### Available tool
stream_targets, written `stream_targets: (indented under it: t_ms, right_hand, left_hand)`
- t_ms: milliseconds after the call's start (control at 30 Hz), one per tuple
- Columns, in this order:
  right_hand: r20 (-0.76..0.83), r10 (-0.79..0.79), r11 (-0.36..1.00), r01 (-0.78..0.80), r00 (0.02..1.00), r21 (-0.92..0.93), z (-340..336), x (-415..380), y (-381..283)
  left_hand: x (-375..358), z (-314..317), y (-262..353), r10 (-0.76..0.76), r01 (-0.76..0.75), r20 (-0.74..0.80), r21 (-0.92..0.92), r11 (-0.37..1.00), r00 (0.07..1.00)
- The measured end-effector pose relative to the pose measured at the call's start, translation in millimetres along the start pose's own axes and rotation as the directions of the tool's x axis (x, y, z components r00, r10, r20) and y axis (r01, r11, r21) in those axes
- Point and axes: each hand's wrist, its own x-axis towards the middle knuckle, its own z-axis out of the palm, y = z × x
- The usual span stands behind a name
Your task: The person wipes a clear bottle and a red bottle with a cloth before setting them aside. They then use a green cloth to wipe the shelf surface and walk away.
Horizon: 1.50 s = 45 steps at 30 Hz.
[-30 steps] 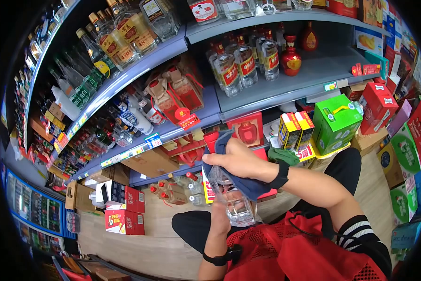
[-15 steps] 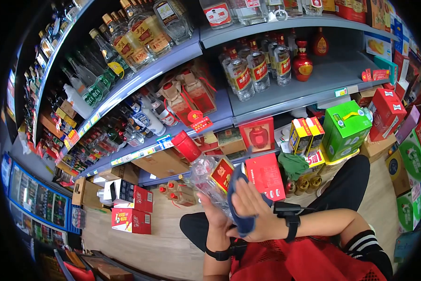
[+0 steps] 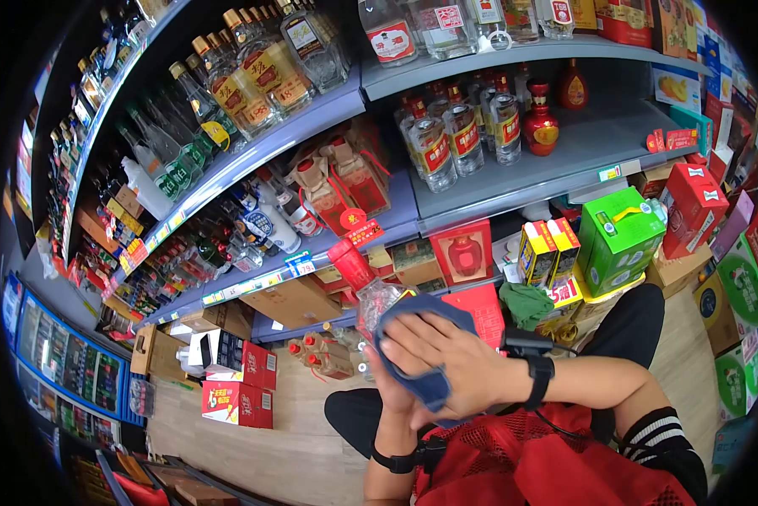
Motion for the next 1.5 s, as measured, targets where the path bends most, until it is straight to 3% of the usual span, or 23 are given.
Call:
stream_targets:
  t_ms: [100,133,167,233,267,300,367,467,567,600,700,733,767,800,900,933,1067,1167,1233,1300,1400,1500]
  right_hand:
    - [-0.027,0.022,0.999,-0.021,0.999,0.033,-10,30,12]
    - [-0.069,0.065,0.997,-0.061,0.996,0.057,-8,36,18]
    - [-0.109,0.107,0.992,-0.098,0.988,0.081,-2,38,24]
    - [-0.202,0.36,0.873,-0.252,0.911,0.419,17,34,31]
    - [-0.21,0.486,0.763,-0.295,0.848,0.576,20,34,31]
    - [-0.005,0.596,0.601,-0.442,0.803,0.666,15,31,30]
    - [0.417,0.669,0.207,-0.693,0.615,0.691,-8,26,23]
    - [0.228,0.776,0.168,-0.542,0.588,0.824,43,-11,35]
    - [0.419,0.801,-0.302,-0.316,0.428,0.899,78,-40,42]
    - [0.493,0.729,-0.501,-0.121,0.475,0.857,79,-44,38]
    - [0.475,0.587,-0.736,0.188,0.656,0.651,69,-44,26]
    - [0.505,0.653,-0.71,0.225,0.565,0.667,67,-39,22]
    - [0.53,0.652,-0.706,0.18,0.542,0.685,67,-42,22]
    - [0.552,0.653,-0.7,0.133,0.518,0.702,67,-47,23]
    - [0.622,0.698,-0.669,0.013,0.356,0.743,72,-64,23]
    - [0.636,0.717,-0.657,-0.027,0.287,0.753,73,-67,24]
    - [0.657,0.721,-0.662,-0.063,0.219,0.747,59,-81,18]
    - [0.626,0.758,-0.642,0.04,0.185,0.766,62,-94,29]
    - [0.637,0.69,-0.691,0.053,0.345,0.721,63,-103,49]
    - [0.68,0.646,-0.73,0.022,0.346,0.683,61,-103,58]
    - [0.644,0.674,-0.701,0.038,0.362,0.712,61,-106,59]
    - [0.658,0.685,-0.7,0.029,0.312,0.714,50,-106,51]
  left_hand:
    - [-8,12,-3,0.054,-0.053,-0.069,0.015,0.998,0.996]
    - [-6,8,-8,0.078,-0.076,0.016,-0.092,0.993,0.997]
    - [-6,6,-10,0.064,-0.064,-0.007,-0.116,0.991,0.998]
    - [-5,5,-12,0.035,-0.044,-0.054,-0.166,0.985,0.998]
    - [-5,7,-10,0.073,-0.077,-0.047,-0.099,0.992,0.996]
    - [-5,11,-6,0.109,-0.111,-0.037,-0.032,0.993,0.993]
    - [-4,9,-3,0.149,-0.147,-0.029,0.066,0.987,0.988]
    - [-2,-1,-4,0.143,-0.135,-0.045,0.138,0.981,0.989]
    - [2,2,-3,0.159,-0.147,-0.039,0.218,0.965,0.986]
    - [4,2,-6,0.172,-0.16,-0.04,0.213,0.964,0.984]
    - [13,-6,-27,0.262,-0.249,-0.046,0.188,0.95,0.964]
    - [19,-10,-39,0.327,-0.314,-0.051,0.171,0.934,0.944]
    - [25,-17,-48,0.39,-0.378,-0.056,0.154,0.913,0.919]
    - [29,-25,-51,0.433,-0.414,-0.006,0.279,0.867,0.901]
    - [30,-32,-49,0.412,-0.424,0.102,0.255,0.869,0.905]
    - [30,-28,-50,0.452,-0.45,0.06,0.276,0.849,0.89]
    - [26,-35,-59,0.443,-0.432,0.054,0.354,0.83,0.895]
    - [14,-62,-82,0.348,-0.333,0.041,0.41,0.849,0.937]
    - [6,-36,-83,0.308,-0.294,-0.03,0.227,0.929,0.951]
    - [-3,-29,-95,0.239,-0.227,-0.048,0.18,0.957,0.97]
    - [1,-22,-101,0.187,-0.191,0.043,0.118,0.974,0.981]
    - [5,-26,-104,0.213,-0.218,0.049,0.163,0.962,0.976]
